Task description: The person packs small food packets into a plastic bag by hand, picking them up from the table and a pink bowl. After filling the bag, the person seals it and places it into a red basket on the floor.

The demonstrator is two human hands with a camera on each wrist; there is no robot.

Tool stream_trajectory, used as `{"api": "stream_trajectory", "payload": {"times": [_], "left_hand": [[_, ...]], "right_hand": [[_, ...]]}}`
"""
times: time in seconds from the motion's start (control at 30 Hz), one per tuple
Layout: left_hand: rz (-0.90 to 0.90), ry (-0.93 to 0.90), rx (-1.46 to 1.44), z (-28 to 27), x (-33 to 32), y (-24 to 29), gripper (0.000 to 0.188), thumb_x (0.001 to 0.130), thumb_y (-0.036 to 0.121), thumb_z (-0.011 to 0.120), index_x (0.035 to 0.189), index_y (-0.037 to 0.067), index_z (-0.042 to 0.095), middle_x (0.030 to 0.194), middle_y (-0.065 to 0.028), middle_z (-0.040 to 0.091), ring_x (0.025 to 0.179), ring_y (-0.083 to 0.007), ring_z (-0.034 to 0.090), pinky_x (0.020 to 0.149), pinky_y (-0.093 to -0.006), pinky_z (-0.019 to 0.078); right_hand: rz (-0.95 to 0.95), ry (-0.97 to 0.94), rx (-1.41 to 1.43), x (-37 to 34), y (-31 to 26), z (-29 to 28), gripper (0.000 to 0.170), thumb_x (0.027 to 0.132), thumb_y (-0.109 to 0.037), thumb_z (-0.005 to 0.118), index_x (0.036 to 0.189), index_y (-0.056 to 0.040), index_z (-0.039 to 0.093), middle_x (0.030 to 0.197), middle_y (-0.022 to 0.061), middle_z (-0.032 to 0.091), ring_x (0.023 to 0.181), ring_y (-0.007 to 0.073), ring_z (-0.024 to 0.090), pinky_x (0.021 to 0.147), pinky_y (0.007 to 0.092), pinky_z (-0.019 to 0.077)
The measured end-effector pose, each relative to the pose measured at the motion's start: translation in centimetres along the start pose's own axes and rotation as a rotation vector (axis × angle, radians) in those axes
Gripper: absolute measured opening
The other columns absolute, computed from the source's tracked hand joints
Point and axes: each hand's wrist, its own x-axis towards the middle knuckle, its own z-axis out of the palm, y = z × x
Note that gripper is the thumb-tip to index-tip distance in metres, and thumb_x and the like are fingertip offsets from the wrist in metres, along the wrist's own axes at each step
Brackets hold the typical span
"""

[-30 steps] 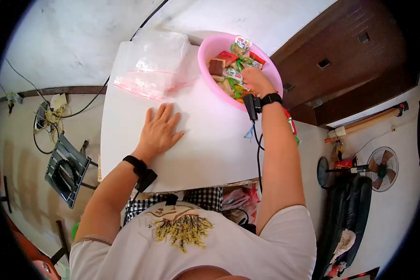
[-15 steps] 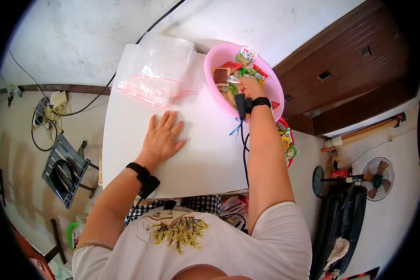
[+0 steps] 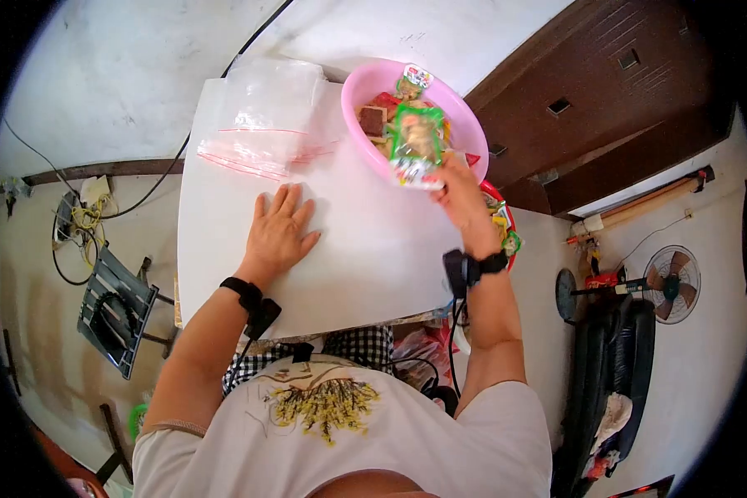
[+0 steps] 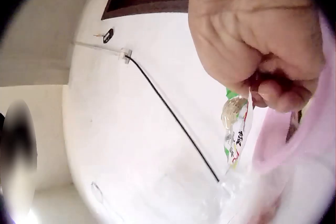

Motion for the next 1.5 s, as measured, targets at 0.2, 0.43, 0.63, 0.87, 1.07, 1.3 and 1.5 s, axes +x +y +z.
{"api": "stream_trajectory", "payload": {"times": [0.2, 0.43, 0.63, 0.87, 1.07, 1.3, 1.5], "left_hand": [[-0.008, 0.068, 0.019, 1.0, 0.1, -0.3, 0.047, 0.086, 0.027, 0.054, 0.13, 0.01, 0.048, 0.14, -0.0158, 0.042, 0.133, -0.0317, 0.035, 0.107, -0.055, 0.0237], [-0.047, 0.085, -0.047, 1.0, 0.5, -0.3, 0.05, 0.084, 0.006, 0.047, 0.134, 0.013, 0.045, 0.139, -0.0143, 0.044, 0.132, -0.0302, 0.037, 0.108, -0.0533, 0.0249], [-0.041, 0.034, 0.056, 1.3, 0.7, -0.5, 0.053, 0.083, 0.009, 0.048, 0.136, 0.013, 0.044, 0.14, -0.0147, 0.043, 0.134, -0.028, 0.036, 0.108, -0.0525, 0.0249], [-0.058, 0.024, 0.032, 1.3, 0.8, -0.7, 0.046, 0.085, 0.014, 0.048, 0.13, 0.007, 0.05, 0.142, -0.0135, 0.041, 0.134, -0.0268, 0.035, 0.108, -0.0514, 0.0245], [-0.08, 0.016, 0.045, 1.9, 0.8, -0.9, 0.043, 0.087, 0.016, 0.046, 0.129, 0.007, 0.051, 0.142, -0.0128, 0.041, 0.135, -0.0262, 0.034, 0.109, -0.0518, 0.0235], [-0.084, -0.009, 0.001, 1.3, 1.1, -0.7, 0.044, 0.084, 0.012, 0.049, 0.128, 0.004, 0.05, 0.142, -0.0155, 0.041, 0.134, -0.0292, 0.035, 0.109, -0.053, 0.0245], [-0.088, -0.005, -0.015, 1.2, 1.1, -0.8, 0.046, 0.083, 0.011, 0.049, 0.129, 0.005, 0.05, 0.143, -0.0155, 0.04, 0.134, -0.0296, 0.034, 0.109, -0.0528, 0.0233]], "right_hand": [[0.284, -0.337, 0.131, -3.9, 9.4, 5.7, 0.017, 0.084, -0.01, 0.056, 0.1, -0.0054, 0.059, 0.078, -0.0001, 0.055, 0.062, 0.007, 0.052, 0.049, 0.0215, 0.0394], [0.028, -0.287, -0.465, -2.2, 9.2, 9.0, 0.026, 0.091, -0.015, 0.053, 0.114, -0.0027, 0.057, 0.074, -0.0001, 0.056, 0.061, 0.007, 0.051, 0.054, 0.0252, 0.044], [-0.12, -0.144, -0.769, 1.5, 0.0, 4.4, 0.021, 0.089, -0.021, 0.056, 0.087, -0.0022, 0.064, 0.072, 0.007, 0.063, 0.067, 0.0129, 0.058, 0.061, 0.0295, 0.046], [-0.497, 0.31, -1.191, 13.1, -0.7, -5.6, 0.023, 0.083, -0.024, 0.058, 0.091, -0.0038, 0.067, 0.084, 0.0185, 0.066, 0.082, 0.0322, 0.064, 0.073, 0.0397, 0.0489], [-0.207, 0.094, -1.205, 19.3, 0.0, -5.2, 0.02, 0.08, -0.016, 0.061, 0.095, -0.0061, 0.068, 0.1, 0.0188, 0.065, 0.091, 0.0345, 0.062, 0.08, 0.0433, 0.0491], [-0.305, 0.124, -1.445, 20.1, 1.4, -4.1, 0.02, 0.082, -0.013, 0.057, 0.1, -0.0074, 0.065, 0.102, 0.0185, 0.065, 0.097, 0.0356, 0.062, 0.083, 0.044, 0.0493], [-0.176, 0.121, -1.525, 23.2, 3.2, -6.5, 0.023, 0.083, -0.012, 0.055, 0.104, -0.0059, 0.062, 0.101, 0.0195, 0.065, 0.098, 0.0372, 0.061, 0.083, 0.0457, 0.049]]}}
